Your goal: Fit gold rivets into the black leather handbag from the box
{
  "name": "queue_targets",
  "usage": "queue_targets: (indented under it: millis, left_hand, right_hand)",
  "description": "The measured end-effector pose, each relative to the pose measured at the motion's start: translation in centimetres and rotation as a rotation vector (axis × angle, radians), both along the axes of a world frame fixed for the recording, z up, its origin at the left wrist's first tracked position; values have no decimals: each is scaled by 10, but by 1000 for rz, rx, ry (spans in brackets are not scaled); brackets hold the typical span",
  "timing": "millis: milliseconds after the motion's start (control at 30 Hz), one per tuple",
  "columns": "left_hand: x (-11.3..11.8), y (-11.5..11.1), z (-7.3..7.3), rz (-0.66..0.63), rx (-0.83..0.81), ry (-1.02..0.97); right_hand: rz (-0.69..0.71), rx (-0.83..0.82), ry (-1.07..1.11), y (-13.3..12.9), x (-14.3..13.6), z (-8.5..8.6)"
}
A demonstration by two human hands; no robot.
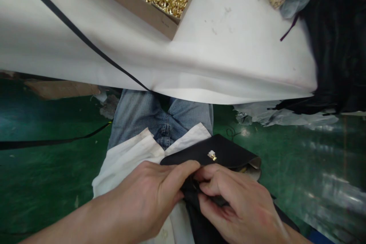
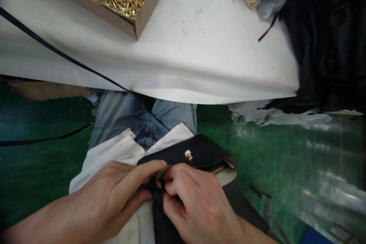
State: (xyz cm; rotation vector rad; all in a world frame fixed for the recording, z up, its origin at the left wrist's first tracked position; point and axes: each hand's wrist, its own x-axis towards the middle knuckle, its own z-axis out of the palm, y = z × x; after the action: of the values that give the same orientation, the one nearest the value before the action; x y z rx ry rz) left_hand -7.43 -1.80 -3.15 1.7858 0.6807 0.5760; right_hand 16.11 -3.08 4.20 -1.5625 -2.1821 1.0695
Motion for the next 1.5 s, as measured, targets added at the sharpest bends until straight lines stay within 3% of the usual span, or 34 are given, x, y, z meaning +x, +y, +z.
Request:
queue_targets:
  millis: [167, 333, 500, 667, 867, 1167, 1500]
  left_hand:
    - [1, -6, -9, 120, -2, -108]
    - [-4, -14, -22, 96, 129, -142]
    - [-6, -17, -28, 106, 156, -156]
    - [-8, -20, -27, 83, 293, -104]
    - [-13, -21, -30, 56, 311, -62]
    - [-14, 2, -13, -39, 494, 12]
    - [-13, 2, -14, -56, 507, -5]
  right_hand:
    - [3, -16, 51, 3, 0, 3]
    - [29, -108, 140, 8, 7, 9]
    - [-5, -52, 45, 10, 13, 14]
    - [-105, -33, 25, 5, 11, 12]
    - [-50, 33, 26, 0, 13, 7]
    - [77, -16, 89, 1, 19, 2]
    - [158, -113, 166, 15, 21, 1]
